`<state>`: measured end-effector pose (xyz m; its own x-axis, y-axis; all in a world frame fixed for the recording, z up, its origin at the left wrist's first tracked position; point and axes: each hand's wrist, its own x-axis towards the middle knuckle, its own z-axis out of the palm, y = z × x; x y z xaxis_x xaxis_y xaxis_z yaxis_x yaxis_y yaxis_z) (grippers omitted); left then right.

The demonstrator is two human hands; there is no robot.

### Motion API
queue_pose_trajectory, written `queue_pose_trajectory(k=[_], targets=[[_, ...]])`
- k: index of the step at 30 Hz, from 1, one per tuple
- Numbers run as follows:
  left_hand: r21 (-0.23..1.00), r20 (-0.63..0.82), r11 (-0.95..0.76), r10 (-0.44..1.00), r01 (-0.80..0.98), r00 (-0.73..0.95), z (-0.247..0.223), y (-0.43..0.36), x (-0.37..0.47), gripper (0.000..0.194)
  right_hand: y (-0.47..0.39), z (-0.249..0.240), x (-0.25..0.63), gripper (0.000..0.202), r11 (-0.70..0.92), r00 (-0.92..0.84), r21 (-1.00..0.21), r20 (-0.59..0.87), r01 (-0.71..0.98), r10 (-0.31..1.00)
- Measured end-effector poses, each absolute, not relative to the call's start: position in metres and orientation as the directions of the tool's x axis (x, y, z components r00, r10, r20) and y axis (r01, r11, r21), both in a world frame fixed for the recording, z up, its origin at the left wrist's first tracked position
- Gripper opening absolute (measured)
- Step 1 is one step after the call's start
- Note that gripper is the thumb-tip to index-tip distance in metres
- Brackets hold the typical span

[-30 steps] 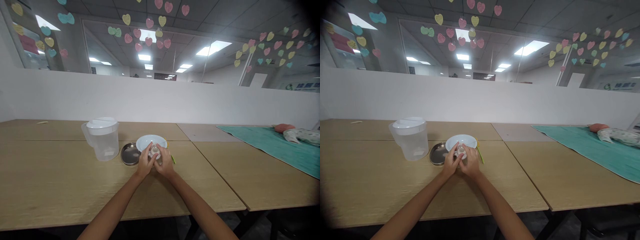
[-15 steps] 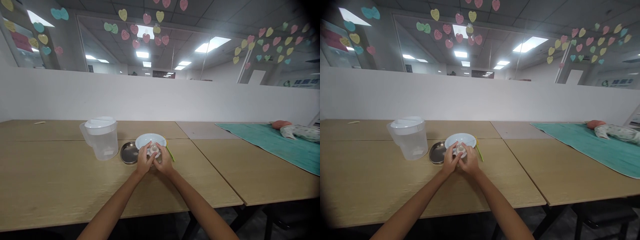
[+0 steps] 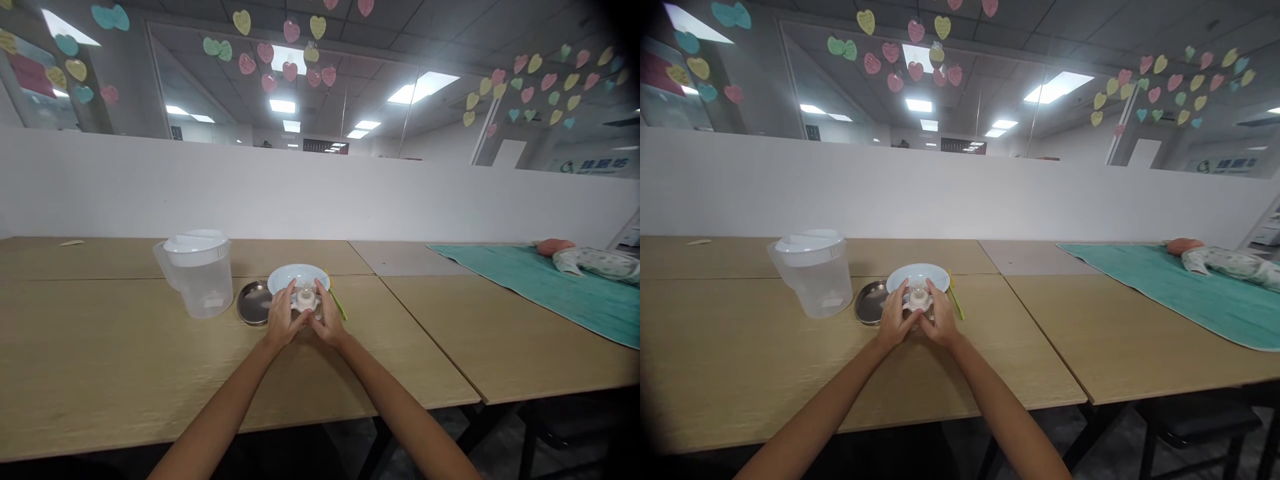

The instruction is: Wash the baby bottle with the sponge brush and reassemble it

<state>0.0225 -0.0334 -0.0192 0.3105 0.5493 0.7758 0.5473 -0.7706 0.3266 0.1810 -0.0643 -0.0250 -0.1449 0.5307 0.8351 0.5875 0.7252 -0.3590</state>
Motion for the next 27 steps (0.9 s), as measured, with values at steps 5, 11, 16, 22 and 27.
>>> queue_pose_trajectory(k=[5,11,16,22,27], targets=[[0.255,0.808,-0.804,0.482,0.537,0.338,-0.019,-0.029,0.017,0.081,-0.061,-0.024,0.188,0.066,0.718,-0.035,-0.464,0.827,0.518,0.561],[0.241,0.767,-0.776,0.520,0.584,0.375,-0.021,-0.030,0.024,0.063,-0.059,-0.021,0.184,0.056,0.658,0.020,-0.538,0.782,0.527,0.623],[0.251,0.770,-0.760,0.532,0.599,0.352,-0.023,-0.030,0.028,0.045,-0.056,-0.023,0.175,0.047,0.566,0.108,-0.638,0.708,0.522,0.698],[0.216,0.782,-0.799,0.485,0.561,0.390,-0.025,-0.028,0.027,0.045,-0.052,-0.028,0.177,0.046,0.564,0.157,-0.711,0.669,0.420,0.727],[0.184,0.794,-0.806,0.459,0.563,0.399,-0.025,-0.026,0.027,0.047,-0.050,-0.029,0.177,0.047,0.557,0.163,-0.734,0.650,0.389,0.742]])
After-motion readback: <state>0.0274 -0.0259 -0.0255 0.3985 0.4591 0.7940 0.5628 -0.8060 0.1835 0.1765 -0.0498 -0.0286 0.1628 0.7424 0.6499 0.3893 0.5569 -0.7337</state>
